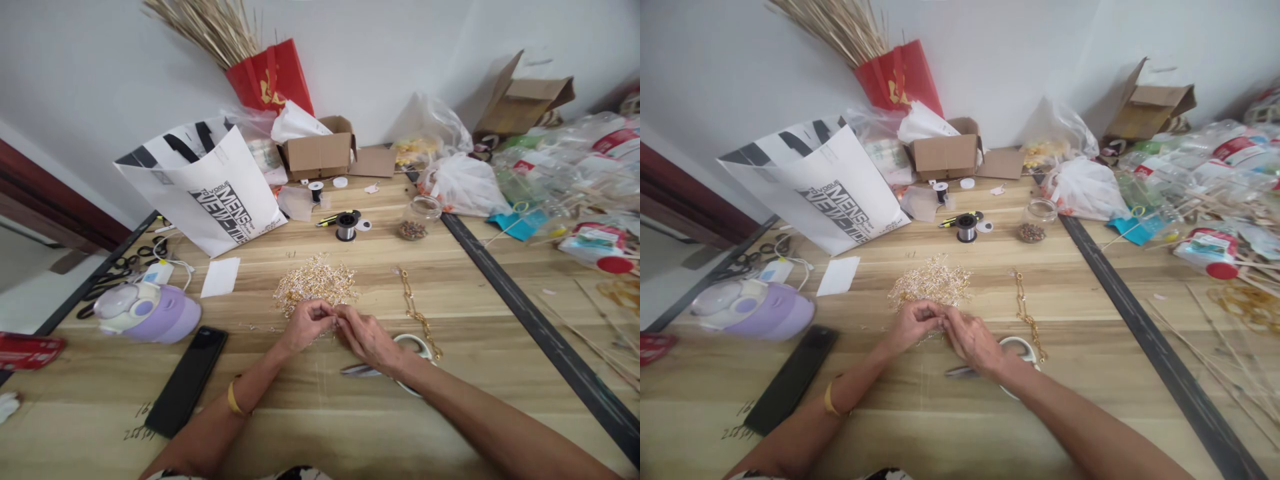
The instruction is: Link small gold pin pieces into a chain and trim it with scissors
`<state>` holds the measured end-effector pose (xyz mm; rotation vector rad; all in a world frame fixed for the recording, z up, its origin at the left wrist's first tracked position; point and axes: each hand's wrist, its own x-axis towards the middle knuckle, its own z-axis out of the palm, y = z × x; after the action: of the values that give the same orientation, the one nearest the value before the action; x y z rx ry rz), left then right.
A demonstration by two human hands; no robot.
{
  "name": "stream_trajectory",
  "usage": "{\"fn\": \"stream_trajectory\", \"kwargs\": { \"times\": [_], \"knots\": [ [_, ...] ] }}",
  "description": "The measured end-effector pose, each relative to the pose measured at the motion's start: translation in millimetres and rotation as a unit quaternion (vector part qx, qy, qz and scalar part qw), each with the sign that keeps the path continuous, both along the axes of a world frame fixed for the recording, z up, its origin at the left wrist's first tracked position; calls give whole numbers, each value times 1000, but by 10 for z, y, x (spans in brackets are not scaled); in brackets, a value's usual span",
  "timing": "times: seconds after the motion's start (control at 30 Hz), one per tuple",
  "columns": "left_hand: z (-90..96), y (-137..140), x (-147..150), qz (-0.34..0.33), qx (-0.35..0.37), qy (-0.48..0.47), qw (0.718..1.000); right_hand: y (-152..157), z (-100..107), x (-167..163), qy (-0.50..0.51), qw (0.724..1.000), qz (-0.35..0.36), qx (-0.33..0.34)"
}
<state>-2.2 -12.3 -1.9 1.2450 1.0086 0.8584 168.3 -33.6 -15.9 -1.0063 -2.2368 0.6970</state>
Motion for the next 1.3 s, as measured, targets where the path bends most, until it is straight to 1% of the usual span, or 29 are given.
{"fn": "stream_trajectory", "kwargs": {
  "times": [0.1, 0.3, 0.57, 0.77, 1.07, 1.3],
  "knots": [
    [11, 11, -16, 3, -24, -14, 1000, -1, 31, 0, 10, 1000, 8, -12],
    [103, 13, -22, -8, -23, -1, 1000, 22, 31, -7, 49, 998, 1, -36],
    [123, -1, -22, -10, -39, -1, 999, 61, 21, -5, 87, 994, -9, -71],
    [122, 12, -25, 0, -19, 6, 1000, 72, 41, 8, 111, 990, -15, -84],
    [59, 20, -28, 13, -9, 3, 1000, 78, 26, 4, 118, 989, -24, -86],
    [10, -1, -25, 23, 38, 21, 999, 97, 31, 13, 144, 984, -34, -95]
  ]
}}
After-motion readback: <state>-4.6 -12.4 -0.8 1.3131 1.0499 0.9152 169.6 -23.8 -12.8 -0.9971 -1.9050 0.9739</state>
